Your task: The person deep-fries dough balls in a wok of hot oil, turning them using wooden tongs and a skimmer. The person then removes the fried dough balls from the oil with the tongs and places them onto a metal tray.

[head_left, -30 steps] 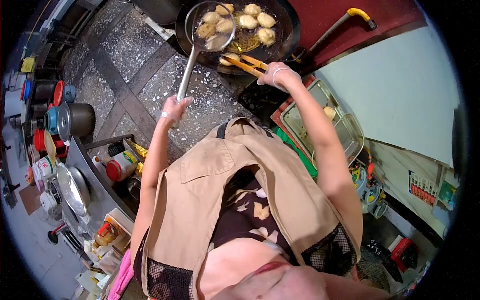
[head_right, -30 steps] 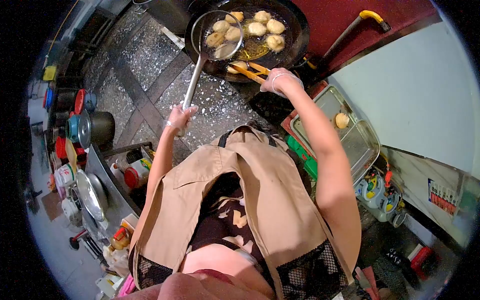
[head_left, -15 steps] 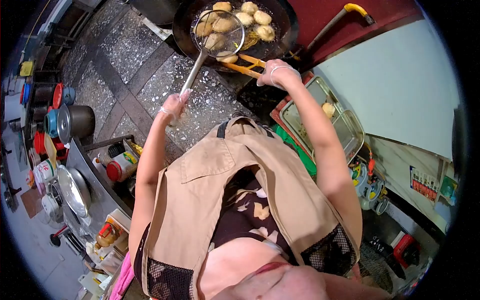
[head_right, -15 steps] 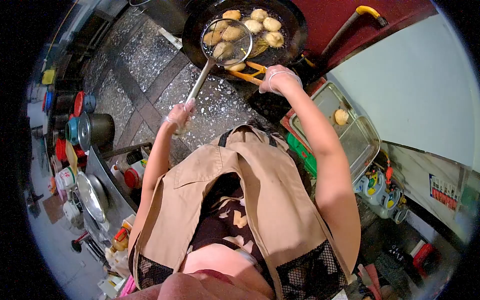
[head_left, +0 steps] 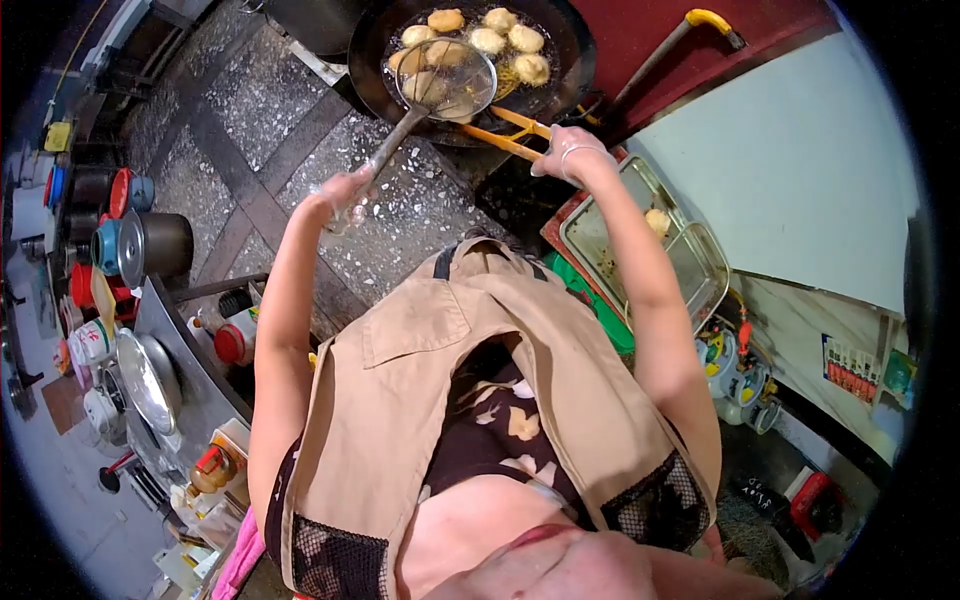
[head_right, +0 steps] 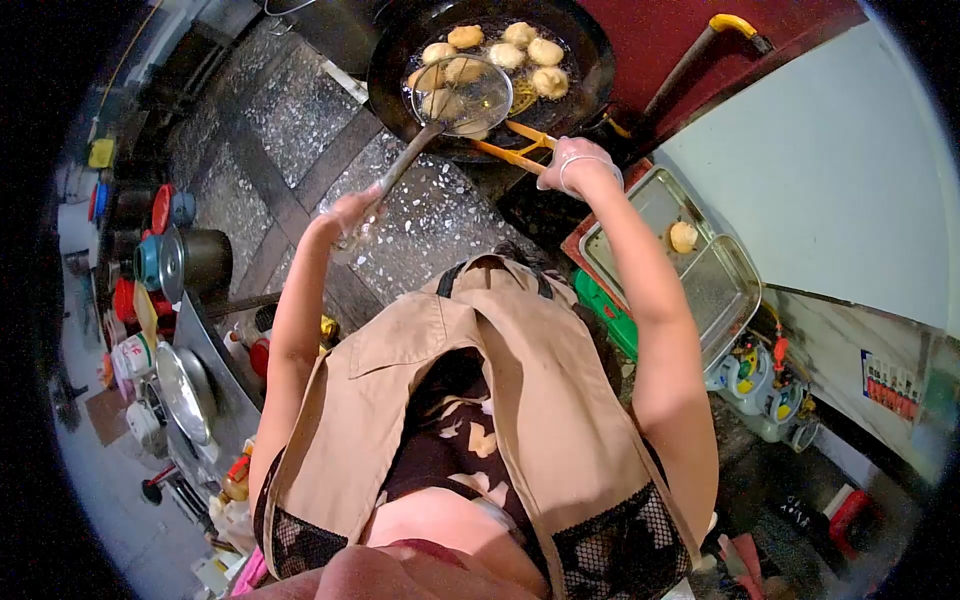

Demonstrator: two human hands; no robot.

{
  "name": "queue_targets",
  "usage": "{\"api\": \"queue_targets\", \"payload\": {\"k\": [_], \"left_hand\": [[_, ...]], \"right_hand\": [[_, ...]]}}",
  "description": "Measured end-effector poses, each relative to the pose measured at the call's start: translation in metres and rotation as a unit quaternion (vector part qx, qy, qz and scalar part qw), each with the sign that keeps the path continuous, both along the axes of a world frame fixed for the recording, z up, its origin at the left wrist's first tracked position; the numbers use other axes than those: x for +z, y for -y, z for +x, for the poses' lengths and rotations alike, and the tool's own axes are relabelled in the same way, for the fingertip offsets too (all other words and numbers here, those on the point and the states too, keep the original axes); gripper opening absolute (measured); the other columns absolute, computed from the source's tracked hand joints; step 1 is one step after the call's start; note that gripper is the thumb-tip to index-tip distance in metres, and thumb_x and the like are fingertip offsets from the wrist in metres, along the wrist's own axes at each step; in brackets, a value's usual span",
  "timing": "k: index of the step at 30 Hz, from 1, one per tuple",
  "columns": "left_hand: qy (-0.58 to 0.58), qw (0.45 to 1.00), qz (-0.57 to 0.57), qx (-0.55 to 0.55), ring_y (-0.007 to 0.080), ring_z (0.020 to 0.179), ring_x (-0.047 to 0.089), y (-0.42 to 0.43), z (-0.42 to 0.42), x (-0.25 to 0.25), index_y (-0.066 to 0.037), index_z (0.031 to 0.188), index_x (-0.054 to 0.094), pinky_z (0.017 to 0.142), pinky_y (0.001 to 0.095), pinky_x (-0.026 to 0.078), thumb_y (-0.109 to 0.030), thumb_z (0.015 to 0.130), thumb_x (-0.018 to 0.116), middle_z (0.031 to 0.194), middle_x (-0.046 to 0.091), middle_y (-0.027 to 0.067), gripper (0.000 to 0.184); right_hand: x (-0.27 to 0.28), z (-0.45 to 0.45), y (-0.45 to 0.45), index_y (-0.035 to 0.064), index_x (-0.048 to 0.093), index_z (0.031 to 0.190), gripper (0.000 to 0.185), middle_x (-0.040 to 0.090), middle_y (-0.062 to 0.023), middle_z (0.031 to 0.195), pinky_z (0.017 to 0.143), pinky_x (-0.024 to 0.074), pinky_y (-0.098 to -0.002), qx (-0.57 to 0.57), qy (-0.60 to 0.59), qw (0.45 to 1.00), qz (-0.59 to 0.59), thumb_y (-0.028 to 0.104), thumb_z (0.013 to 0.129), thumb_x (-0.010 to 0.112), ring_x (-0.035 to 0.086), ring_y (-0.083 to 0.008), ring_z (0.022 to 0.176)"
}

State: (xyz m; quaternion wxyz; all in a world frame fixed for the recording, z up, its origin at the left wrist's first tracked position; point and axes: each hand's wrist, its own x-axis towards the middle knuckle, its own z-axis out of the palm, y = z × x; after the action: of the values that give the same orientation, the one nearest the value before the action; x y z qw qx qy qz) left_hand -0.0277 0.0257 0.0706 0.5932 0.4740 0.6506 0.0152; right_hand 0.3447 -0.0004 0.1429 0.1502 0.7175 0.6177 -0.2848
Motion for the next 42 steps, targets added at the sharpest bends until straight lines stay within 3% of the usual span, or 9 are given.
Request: {"api": "queue_targets", "payload": {"k": [6, 7, 10, 21, 29, 35, 38, 40, 42], "left_hand": [[0.130, 0.990, -0.033, 0.034, 0.0109, 0.048, 0.047, 0.005, 0.012, 0.014, -0.006, 0.086, 0.057, 0.039, 0.0285, 0.040, -0.042, 0.090, 0.045, 0.068, 0.053, 0.0013, 0.038], [0.116, 0.992, -0.018, 0.047, 0.0098, 0.051, 0.046, 0.007, 0.017, 0.021, -0.006, 0.085, 0.059, 0.042, 0.0252, 0.039, -0.049, 0.089, 0.043, 0.061, 0.051, 0.0008, 0.046], [0.092, 0.995, -0.010, 0.045, 0.0114, 0.051, 0.049, -0.001, 0.015, 0.022, -0.005, 0.090, 0.059, 0.043, 0.0285, 0.043, -0.044, 0.086, 0.051, 0.071, 0.056, 0.0006, 0.039], [-0.010, 0.993, 0.113, -0.013, 0.0133, 0.053, 0.051, -0.018, -0.007, -0.001, -0.001, 0.079, 0.062, 0.048, 0.0310, 0.041, -0.049, 0.081, 0.057, 0.061, 0.054, 0.0035, 0.048], [-0.069, 0.994, 0.064, -0.051, 0.0135, 0.048, 0.048, -0.010, 0.009, 0.024, -0.001, 0.083, 0.061, 0.045, 0.0304, 0.039, -0.047, 0.083, 0.055, 0.059, 0.053, 0.0037, 0.047], [-0.104, 0.989, 0.083, -0.072, 0.0153, 0.050, 0.052, -0.009, 0.007, 0.031, -0.002, 0.082, 0.061, 0.048, 0.0316, 0.040, -0.047, 0.084, 0.053, 0.059, 0.054, 0.0043, 0.046], [-0.110, 0.988, 0.076, -0.076, 0.0160, 0.052, 0.053, -0.008, 0.008, 0.032, 0.000, 0.082, 0.061, 0.049, 0.0321, 0.042, -0.047, 0.084, 0.054, 0.060, 0.055, 0.0053, 0.047], [-0.104, 0.990, 0.069, -0.070, 0.0164, 0.052, 0.054, -0.007, 0.009, 0.034, 0.002, 0.082, 0.061, 0.050, 0.0321, 0.044, -0.047, 0.083, 0.056, 0.061, 0.056, 0.0059, 0.049], [-0.098, 0.991, 0.065, -0.062, 0.0162, 0.053, 0.055, -0.005, 0.011, 0.038, 0.001, 0.081, 0.061, 0.051, 0.0324, 0.044, -0.049, 0.082, 0.055, 0.062, 0.056, 0.0068, 0.050]], "right_hand": [[-0.035, -0.002, -0.010, 0.0028, 0.060, 0.107, 0.054, 0.059, -0.0166, 0.109, 0.085, 0.0465, -0.0364, -0.028, -0.060, 0.997, 0.048, 0.038, 0.067, 0.068, 0.057, -0.0287, 0.101], [-0.037, -0.003, -0.011, 0.0030, 0.059, 0.108, 0.054, 0.058, -0.0163, 0.110, 0.086, 0.0464, -0.0366, -0.032, -0.059, 0.997, 0.027, 0.037, 0.067, 0.069, 0.056, -0.0287, 0.102], [-0.027, -0.006, -0.014, 0.0036, 0.059, 0.109, 0.054, 0.057, -0.0156, 0.113, 0.087, 0.0460, -0.0371, -0.029, -0.051, 0.998, -0.001, 0.033, 0.066, 0.071, 0.056, -0.0285, 0.103], [-0.003, -0.004, -0.017, 0.0034, 0.058, 0.107, 0.055, 0.059, -0.0142, 0.108, 0.086, 0.0447, -0.0357, 0.013, -0.016, 0.999, -0.032, 0.036, 0.065, 0.071, 0.055, -0.0278, 0.102], [0.004, 0.003, -0.018, 0.0030, 0.055, 0.112, 0.061, 0.058, -0.0156, 0.109, 0.086, 0.0440, -0.0351, 0.017, -0.024, 0.999, -0.045, 0.036, 0.064, 0.071, 0.054, -0.0282, 0.103], [0.013, 0.024, -0.007, 0.0021, 0.058, 0.107, 0.063, 0.058, -0.0178, 0.110, 0.085, 0.0453, -0.0362, 0.024, -0.048, 0.997, 0.048, 0.042, 0.061, 0.071, 0.056, -0.0289, 0.100], [0.008, 0.046, 0.001, 0.0032, 0.050, 0.120, 0.076, 0.059, -0.0205, 0.106, 0.086, 0.0433, -0.0353, -0.047, -0.092, 0.989, 0.103, 0.041, 0.057, 0.071, 0.056, -0.0313, 0.099], [0.019, 0.051, 0.009, 0.0101, 0.050, 0.120, 0.070, 0.060, -0.0170, 0.105, 0.085, 0.0433, -0.0362, -0.104, -0.096, 0.983, 0.114, 0.038, 0.060, 0.071, 0.057, -0.0309, 0.097], [0.004, 0.066, 0.011, 0.0108, 0.048, 0.123, 0.077, 0.059, -0.0180, 0.105, 0.085, 0.0444, -0.0360, -0.122, -0.102, 0.979, 0.125, 0.045, 0.058, 0.071, 0.057, -0.0293, 0.098]]}}
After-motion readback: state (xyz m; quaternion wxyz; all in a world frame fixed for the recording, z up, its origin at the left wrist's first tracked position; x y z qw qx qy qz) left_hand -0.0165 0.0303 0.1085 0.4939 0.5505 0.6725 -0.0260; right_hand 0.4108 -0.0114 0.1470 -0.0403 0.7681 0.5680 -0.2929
